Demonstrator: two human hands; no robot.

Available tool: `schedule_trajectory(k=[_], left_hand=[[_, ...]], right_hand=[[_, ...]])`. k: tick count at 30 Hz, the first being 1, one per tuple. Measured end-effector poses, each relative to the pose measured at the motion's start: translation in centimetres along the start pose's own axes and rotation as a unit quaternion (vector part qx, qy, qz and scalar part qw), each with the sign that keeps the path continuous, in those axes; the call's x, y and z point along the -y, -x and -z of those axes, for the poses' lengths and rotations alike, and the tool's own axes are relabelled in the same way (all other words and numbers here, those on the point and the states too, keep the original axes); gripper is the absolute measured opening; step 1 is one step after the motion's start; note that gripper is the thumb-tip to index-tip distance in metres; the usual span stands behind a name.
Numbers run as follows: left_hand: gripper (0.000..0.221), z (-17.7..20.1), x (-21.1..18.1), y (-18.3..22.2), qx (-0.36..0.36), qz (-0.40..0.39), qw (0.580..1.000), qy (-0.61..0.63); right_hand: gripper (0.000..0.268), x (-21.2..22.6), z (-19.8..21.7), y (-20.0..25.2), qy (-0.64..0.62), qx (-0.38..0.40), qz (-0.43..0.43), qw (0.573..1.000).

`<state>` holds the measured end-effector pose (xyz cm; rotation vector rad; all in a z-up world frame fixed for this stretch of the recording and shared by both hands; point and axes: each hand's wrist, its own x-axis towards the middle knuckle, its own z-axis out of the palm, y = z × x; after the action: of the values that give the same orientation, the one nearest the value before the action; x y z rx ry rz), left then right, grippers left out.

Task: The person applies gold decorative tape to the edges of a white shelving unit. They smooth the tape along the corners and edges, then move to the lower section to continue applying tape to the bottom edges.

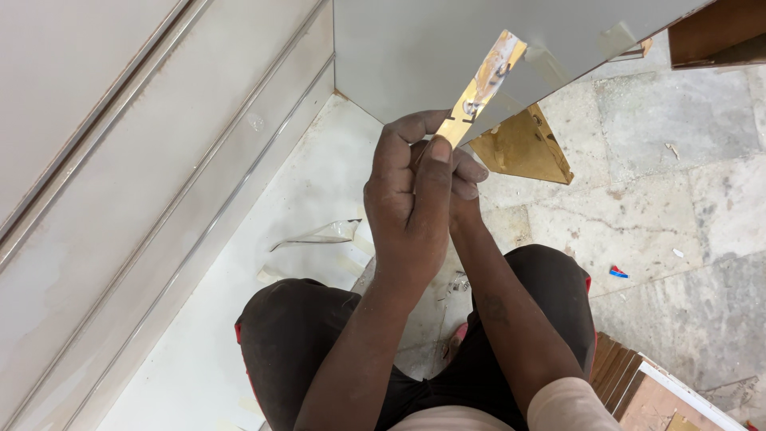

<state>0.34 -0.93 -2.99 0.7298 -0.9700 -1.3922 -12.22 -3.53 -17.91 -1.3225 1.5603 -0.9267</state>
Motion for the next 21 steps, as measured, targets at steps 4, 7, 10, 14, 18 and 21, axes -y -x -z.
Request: schedule_trajectory(k=[4, 7, 10, 14, 18, 21], left_hand=[[0.023, 0.3, -0.2, 0.3, -0.005, 0.007, 1.000, -0.006], [0.023, 0.4, -0.2, 0.5, -0.004, 0.007, 1.000, -0.005], [0.023, 0.2, -0.4, 0.8, -0.006, 0.005, 1.000, -0.011], [0.023, 0.1, -0.6, 0.9, -0.013, 0.009, 1.000, -0.009], [0.023, -0.1, -0.7, 0.8, -0.012, -0.007, 1.000, -0.019], [0.022, -0.5, -0.6, 1.0, -0.014, -0.015, 1.000, -0.020]], right_hand=[[0.031, -0.8, -0.2, -0.3, 0.134, -0.002, 0.009, 0.991], [0.033, -3.2, -0.2, -1.1, -0.056, 0.021, 0.028, 0.998], [0.032, -5.8, -0.2, -2.0, -0.472, 0.028, -0.096, 0.876], [0.028, -5.1, -0.2, -0.3, -0.376, -0.053, -0.134, 0.915], [0.023, 0.3, -3.2, 1.8, -0.722, -0.029, -0.097, 0.685], [0.025, 3.3, -4.5, 3.1, -0.950, 0.082, -0.036, 0.298]])
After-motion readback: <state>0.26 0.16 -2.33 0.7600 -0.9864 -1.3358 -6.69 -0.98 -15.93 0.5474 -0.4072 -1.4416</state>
